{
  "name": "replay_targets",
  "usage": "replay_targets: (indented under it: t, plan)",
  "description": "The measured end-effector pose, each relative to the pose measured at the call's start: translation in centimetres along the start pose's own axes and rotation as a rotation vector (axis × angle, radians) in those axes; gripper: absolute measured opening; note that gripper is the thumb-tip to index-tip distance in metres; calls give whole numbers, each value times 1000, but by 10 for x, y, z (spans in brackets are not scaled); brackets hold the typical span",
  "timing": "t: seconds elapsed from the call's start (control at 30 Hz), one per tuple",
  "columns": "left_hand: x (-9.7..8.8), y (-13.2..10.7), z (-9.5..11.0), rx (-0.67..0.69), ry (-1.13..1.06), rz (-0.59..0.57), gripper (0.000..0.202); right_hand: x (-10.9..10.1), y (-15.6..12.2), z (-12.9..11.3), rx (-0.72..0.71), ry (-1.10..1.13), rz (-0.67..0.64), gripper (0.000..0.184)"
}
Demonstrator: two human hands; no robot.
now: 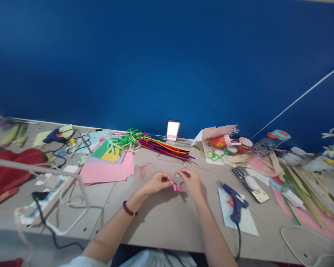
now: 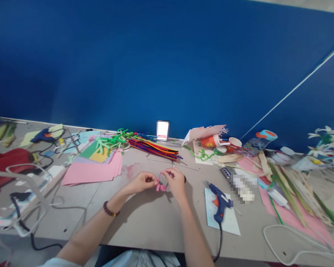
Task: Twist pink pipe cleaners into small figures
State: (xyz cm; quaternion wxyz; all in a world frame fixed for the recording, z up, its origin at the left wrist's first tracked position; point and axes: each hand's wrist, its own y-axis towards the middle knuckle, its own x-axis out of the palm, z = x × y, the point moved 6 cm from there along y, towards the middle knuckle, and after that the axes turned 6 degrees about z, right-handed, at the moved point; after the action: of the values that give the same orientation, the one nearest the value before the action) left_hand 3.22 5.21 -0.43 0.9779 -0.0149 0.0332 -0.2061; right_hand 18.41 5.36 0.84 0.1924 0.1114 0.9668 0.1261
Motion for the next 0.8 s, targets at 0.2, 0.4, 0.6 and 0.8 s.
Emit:
replay_targets:
  t: [0.2, 0.4, 0.6, 0.8]
  plan:
    - [-11, 7, -11, 39, 189, 158, 16, -2, -9, -30, -182, -132, 25, 24]
    - [-20, 5, 1, 159, 295, 318, 16, 6, -23, -54, -303, -218, 2, 22]
    - [-29, 3, 6, 218, 234, 458, 11, 20, -41, -68, -392, -306, 13, 22]
    - [-35, 6, -9, 96, -124, 574, 14, 35, -64, -64, -428, -414, 13, 24]
